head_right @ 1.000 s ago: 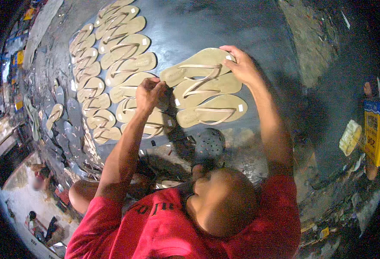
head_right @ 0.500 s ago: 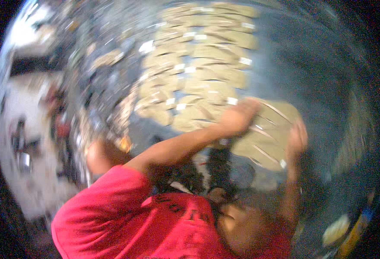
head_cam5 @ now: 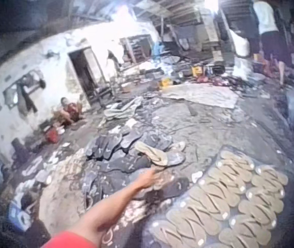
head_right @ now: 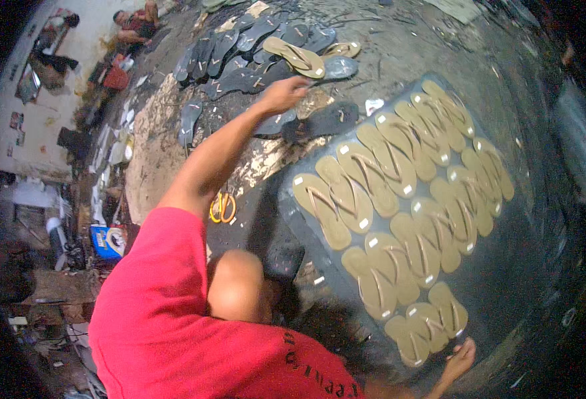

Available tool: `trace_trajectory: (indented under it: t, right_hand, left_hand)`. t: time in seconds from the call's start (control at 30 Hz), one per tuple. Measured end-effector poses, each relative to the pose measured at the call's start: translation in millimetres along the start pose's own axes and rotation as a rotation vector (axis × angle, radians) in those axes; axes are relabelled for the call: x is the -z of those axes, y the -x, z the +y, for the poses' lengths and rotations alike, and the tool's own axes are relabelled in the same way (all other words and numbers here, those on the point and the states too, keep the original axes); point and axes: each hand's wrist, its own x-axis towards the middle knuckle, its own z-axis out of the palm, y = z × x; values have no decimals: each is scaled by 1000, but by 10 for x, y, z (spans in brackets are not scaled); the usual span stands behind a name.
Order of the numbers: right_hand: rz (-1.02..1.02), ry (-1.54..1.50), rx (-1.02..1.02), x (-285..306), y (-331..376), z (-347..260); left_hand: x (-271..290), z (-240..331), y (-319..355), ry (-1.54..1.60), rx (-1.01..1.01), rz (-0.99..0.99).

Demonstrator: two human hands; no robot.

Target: The person sits on the floor and repeatedly picks up black and beige flip-flops, then places them into separate piles. The person handles the flip-flops one at a time, alternating between the two colors and arranging them in neat rows.

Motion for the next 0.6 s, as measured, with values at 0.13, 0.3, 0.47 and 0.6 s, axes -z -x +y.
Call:
trace_trajectory:
  t: [0.13, 0.3, 0.47, 0.6]
  right_hand:
    - [-48, 417, 152, 18, 167, -650]
    - [120, 1301, 255, 364, 346, -1413]
    - [-12, 1142, 327, 693, 693, -2354]
    - [-6, 1211, 291, 898, 595, -2532]
  left_hand:
    - [410, -1655, 765, -47, 535, 120]
    - [425, -2598, 703, -305, 747, 31]
    - [432, -3178, -38, -545, 554, 144]
    - [529, -3234, -277, -517, 484, 86]
